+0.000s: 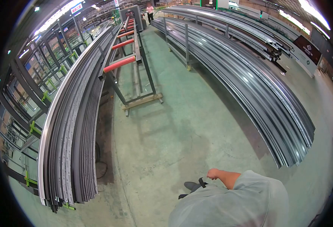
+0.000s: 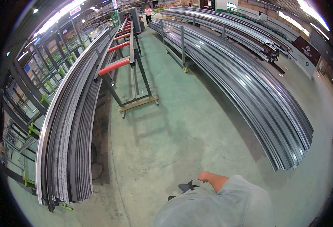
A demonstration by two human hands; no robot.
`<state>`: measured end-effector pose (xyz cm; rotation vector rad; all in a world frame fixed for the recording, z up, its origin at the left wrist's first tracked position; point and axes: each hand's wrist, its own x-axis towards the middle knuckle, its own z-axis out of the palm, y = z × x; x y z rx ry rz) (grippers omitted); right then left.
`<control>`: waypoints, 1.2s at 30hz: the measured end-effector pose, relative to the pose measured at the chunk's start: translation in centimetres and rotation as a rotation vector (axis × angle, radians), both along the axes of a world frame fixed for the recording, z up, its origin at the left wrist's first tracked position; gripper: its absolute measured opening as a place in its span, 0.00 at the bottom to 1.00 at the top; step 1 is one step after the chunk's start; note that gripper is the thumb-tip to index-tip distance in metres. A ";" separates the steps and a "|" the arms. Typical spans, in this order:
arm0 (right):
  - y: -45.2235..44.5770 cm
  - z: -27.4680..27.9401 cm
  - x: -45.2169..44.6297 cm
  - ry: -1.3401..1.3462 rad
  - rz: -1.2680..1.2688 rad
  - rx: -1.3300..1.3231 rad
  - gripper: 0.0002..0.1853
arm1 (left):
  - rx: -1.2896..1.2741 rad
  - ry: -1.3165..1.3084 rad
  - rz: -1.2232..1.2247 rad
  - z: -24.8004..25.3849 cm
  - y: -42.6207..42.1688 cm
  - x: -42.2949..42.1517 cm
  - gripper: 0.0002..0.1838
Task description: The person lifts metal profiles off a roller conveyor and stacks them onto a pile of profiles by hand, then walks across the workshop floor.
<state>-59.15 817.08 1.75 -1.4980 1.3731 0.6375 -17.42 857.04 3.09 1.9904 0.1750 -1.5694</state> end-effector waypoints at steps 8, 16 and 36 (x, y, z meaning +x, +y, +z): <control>-0.9 0.9 0.5 -0.003 0.008 0.002 0.18 | -0.013 -0.010 0.050 0.5 1.1 -0.2 0.24; -0.1 -0.7 0.8 -0.020 0.125 0.014 0.18 | -0.046 -0.037 0.094 0.9 2.9 0.0 0.24; 0.8 2.4 1.5 0.024 -0.095 0.069 0.18 | -0.258 -0.327 0.106 10.5 -7.6 4.5 0.19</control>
